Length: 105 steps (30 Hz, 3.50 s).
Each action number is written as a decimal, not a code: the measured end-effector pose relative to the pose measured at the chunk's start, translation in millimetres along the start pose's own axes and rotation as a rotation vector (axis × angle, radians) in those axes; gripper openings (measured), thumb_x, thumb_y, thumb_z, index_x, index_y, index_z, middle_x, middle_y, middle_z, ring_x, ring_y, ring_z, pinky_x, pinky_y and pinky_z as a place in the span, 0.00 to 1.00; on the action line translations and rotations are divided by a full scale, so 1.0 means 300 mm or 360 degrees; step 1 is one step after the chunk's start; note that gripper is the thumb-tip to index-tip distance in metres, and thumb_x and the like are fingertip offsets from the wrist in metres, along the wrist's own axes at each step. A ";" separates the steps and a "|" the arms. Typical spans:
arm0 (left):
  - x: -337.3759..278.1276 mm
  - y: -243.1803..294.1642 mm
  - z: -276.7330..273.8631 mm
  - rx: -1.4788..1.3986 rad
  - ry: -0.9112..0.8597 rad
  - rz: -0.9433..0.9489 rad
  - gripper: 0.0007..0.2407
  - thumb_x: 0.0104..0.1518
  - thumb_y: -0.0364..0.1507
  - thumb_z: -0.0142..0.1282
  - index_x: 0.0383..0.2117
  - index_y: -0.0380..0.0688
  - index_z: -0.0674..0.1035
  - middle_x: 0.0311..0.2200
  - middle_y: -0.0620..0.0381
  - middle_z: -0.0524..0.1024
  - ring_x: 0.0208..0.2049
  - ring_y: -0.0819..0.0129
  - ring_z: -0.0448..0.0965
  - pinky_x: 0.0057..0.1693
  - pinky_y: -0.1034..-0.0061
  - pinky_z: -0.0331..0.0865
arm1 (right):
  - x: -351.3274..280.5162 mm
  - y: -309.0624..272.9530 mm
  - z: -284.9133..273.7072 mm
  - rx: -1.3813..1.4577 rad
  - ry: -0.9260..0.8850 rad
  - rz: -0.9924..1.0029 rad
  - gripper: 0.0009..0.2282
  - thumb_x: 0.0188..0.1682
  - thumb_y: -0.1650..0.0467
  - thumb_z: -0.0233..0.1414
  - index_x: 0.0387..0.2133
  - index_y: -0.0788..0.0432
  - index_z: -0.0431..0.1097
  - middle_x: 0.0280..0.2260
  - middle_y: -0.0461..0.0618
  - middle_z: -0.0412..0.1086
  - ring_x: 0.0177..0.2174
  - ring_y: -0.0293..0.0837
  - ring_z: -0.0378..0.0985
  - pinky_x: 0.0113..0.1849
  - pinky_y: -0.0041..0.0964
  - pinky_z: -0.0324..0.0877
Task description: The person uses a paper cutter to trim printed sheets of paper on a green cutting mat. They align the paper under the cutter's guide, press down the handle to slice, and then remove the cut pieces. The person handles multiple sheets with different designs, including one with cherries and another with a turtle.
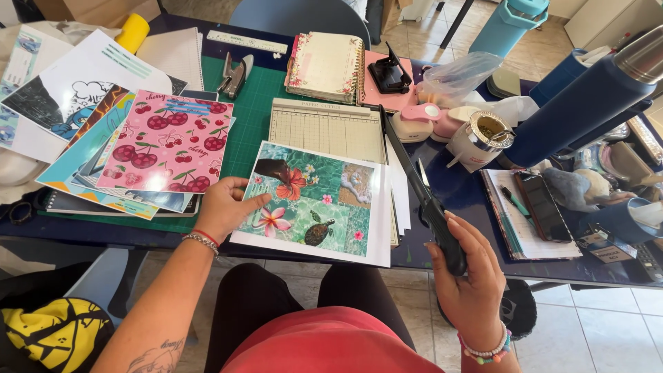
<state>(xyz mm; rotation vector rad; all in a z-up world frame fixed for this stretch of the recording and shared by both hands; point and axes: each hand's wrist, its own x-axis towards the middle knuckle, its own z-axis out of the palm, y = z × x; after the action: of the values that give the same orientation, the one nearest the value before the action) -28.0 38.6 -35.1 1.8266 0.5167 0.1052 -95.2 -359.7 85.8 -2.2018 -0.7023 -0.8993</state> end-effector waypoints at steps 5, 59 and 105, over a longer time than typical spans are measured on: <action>0.016 -0.012 0.018 -0.0316 -0.0018 -0.0065 0.12 0.49 0.27 0.73 0.38 0.41 0.84 0.23 0.59 0.81 0.24 0.78 0.76 0.33 0.79 0.73 | -0.012 0.009 0.001 -0.0019 -0.0014 0.0012 0.17 0.51 0.76 0.59 0.54 0.64 0.67 0.54 0.63 0.72 0.53 0.54 0.78 0.56 0.43 0.74; -0.014 0.121 0.103 -0.0708 0.0038 0.0288 0.15 0.62 0.17 0.49 0.53 0.41 0.78 0.41 0.56 0.84 0.36 0.76 0.80 0.43 0.77 0.80 | -0.102 0.089 0.120 0.0392 0.0081 0.0370 0.26 0.51 0.78 0.57 0.63 0.67 0.58 0.57 0.66 0.67 0.39 0.51 0.84 0.45 0.41 0.80; -0.074 -0.006 0.163 0.0770 -0.0090 0.0549 0.25 0.67 0.40 0.41 0.69 0.44 0.60 0.71 0.39 0.51 0.70 0.44 0.53 0.68 0.52 0.56 | -0.115 0.299 0.368 -0.0089 -0.0751 0.0683 0.22 0.51 0.60 0.52 0.58 0.50 0.71 0.68 0.66 0.56 0.66 0.58 0.59 0.54 0.53 0.64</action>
<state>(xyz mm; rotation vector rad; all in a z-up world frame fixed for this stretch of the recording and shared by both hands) -32.4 -13.4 -48.2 2.3751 0.1880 0.1727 -11.9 -344.9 -33.5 -2.5058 -0.3805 -0.1853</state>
